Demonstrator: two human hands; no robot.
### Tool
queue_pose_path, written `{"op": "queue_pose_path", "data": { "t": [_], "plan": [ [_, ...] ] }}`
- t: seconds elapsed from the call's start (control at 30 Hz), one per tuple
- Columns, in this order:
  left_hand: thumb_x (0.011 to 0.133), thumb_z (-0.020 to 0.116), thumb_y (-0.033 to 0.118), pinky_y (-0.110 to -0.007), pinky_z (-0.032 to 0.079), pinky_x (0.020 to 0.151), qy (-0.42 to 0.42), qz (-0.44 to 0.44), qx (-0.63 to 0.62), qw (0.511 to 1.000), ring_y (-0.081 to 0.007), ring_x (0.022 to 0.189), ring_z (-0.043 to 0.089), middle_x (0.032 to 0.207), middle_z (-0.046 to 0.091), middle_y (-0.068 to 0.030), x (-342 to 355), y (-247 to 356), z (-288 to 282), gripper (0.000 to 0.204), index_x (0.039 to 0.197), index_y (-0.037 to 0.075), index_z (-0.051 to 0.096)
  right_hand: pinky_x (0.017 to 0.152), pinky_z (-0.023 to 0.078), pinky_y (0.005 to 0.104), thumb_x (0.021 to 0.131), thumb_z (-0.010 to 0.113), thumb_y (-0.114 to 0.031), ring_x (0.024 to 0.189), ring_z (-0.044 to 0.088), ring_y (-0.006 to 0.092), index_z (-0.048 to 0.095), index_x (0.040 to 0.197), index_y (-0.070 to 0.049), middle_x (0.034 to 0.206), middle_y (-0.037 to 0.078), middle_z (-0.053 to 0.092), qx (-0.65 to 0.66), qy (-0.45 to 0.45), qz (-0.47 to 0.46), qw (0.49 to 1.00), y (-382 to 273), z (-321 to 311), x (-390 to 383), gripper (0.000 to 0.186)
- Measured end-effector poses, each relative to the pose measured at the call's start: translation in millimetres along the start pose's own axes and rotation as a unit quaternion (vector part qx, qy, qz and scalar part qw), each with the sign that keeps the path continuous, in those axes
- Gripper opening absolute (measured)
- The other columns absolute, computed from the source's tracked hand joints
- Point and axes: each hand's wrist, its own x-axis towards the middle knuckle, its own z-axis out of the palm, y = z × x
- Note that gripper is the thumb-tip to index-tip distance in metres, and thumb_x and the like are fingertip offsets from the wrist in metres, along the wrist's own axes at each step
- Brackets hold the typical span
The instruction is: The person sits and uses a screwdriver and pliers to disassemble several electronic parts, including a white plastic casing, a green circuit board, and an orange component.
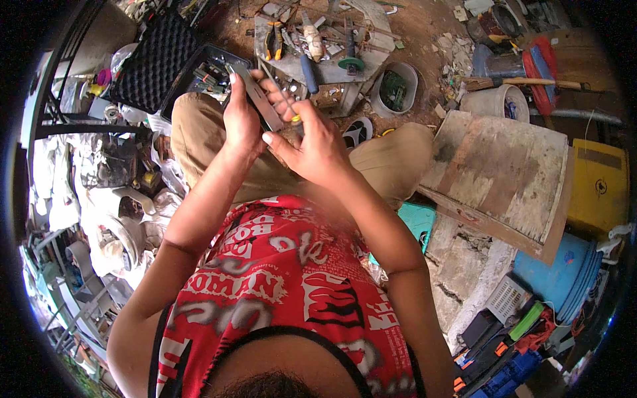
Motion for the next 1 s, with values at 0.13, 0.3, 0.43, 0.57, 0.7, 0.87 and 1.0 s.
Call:
{"op": "queue_pose_path", "data": {
  "t": [0.13, 0.3, 0.43, 0.57, 0.7, 0.87, 1.0],
  "plan": [
    [0.1, 0.027, 0.052, -0.04, 0.056, 0.075, -0.03, -0.012, -0.022, 0.999, -0.0253, 0.084, 0.063, 0.094, 0.058, -0.0116, -5.5, -3.2, 0.4, 0.053, 0.122, 0.006, 0.042, 0.065, 0.05, 0.0415, 0.077, 0.074, -0.021, 0.073, 0.063, 0.0358, 0.049, 0.098, -0.005, 0.086, 0.014, 0.064, 0.022, 0.001, -0.003, 1.0, 5.6, 3.5, -1.2, 0.036],
    [0.1, 0.027, 0.052, -0.037, 0.056, 0.077, -0.055, 0.014, 0.085, 0.995, -0.0229, 0.091, 0.064, 0.106, 0.061, -0.014, 2.1, -11.1, -18.1, 0.059, 0.135, 0.005, 0.038, 0.058, 0.05, 0.0366, 0.076, 0.074, -0.018, 0.063, 0.064, 0.0258, 0.053, 0.096, -0.006, 0.075, 0.009, 0.064, -0.016, 0.063, 0.046, 0.997, -5.3, -10.7, 3.7, 0.031],
    [0.099, 0.025, 0.053, -0.035, 0.055, 0.077, -0.121, -0.051, 0.112, 0.985, -0.0215, 0.086, 0.064, 0.104, 0.061, -0.0133, 1.6, -7.8, -27.8, 0.064, 0.137, 0.003, 0.038, 0.047, 0.045, 0.0283, 0.078, 0.073, -0.017, 0.048, 0.056, 0.0118, 0.057, 0.092, -0.008, 0.06, 0.002, 0.059, -0.035, 0.146, 0.034, 0.988, -16.0, -31.7, 13.6, 0.023],
    [0.098, 0.028, 0.055, -0.035, 0.056, 0.076, -0.232, -0.167, -0.049, 0.957, -0.0205, 0.081, 0.064, 0.103, 0.061, -0.0124, 2.3, 0.6, -40.7, 0.069, 0.139, 0.0, 0.038, 0.049, 0.042, 0.023, 0.085, 0.065, -0.013, 0.056, 0.053, 0.0046, 0.059, 0.093, -0.006, 0.067, 0.001, 0.061, 0.086, 0.14, 0.07, 0.984, -4.7, -56.4, 26.7, 0.012],
    [0.098, 0.029, 0.055, -0.033, 0.057, 0.071, -0.231, -0.175, -0.066, 0.955, -0.0192, 0.079, 0.063, 0.102, 0.062, -0.0122, 3.1, 2.5, -44.0, 0.071, 0.139, -0.001, 0.037, 0.048, 0.042, 0.0202, 0.094, 0.058, -0.019, 0.059, 0.055, 0.006, 0.058, 0.101, -0.005, 0.083, 0.006, 0.066, 0.328, 0.135, 0.183, 0.917, 12.1, -67.3, 24.6, 0.016],
    [0.097, 0.028, 0.058, -0.029, 0.057, 0.064, -0.233, -0.198, -0.088, 0.948, -0.0175, 0.073, 0.062, 0.098, 0.064, -0.0116, 5.7, 4.7, -48.3, 0.074, 0.139, -0.003, 0.037, 0.049, 0.043, 0.0217, 0.095, 0.056, -0.024, 0.06, 0.056, 0.0096, 0.057, 0.103, -0.005, 0.088, 0.009, 0.066, 0.435, 0.157, 0.284, 0.84, 58.1, -58.1, 15.8, 0.02],
    [0.098, 0.028, 0.055, -0.028, 0.056, 0.062, -0.262, -0.215, -0.11, 0.934, -0.017, 0.07, 0.062, 0.096, 0.065, -0.0113, 10.8, 4.6, -54.2, 0.073, 0.139, -0.004, 0.037, 0.05, 0.043, 0.0227, 0.095, 0.055, -0.025, 0.062, 0.054, 0.0102, 0.057, 0.105, -0.006, 0.089, 0.008, 0.066, 0.462, 0.17, 0.364, 0.791, 100.5, -48.8, 19.2, 0.021]
  ]
}}
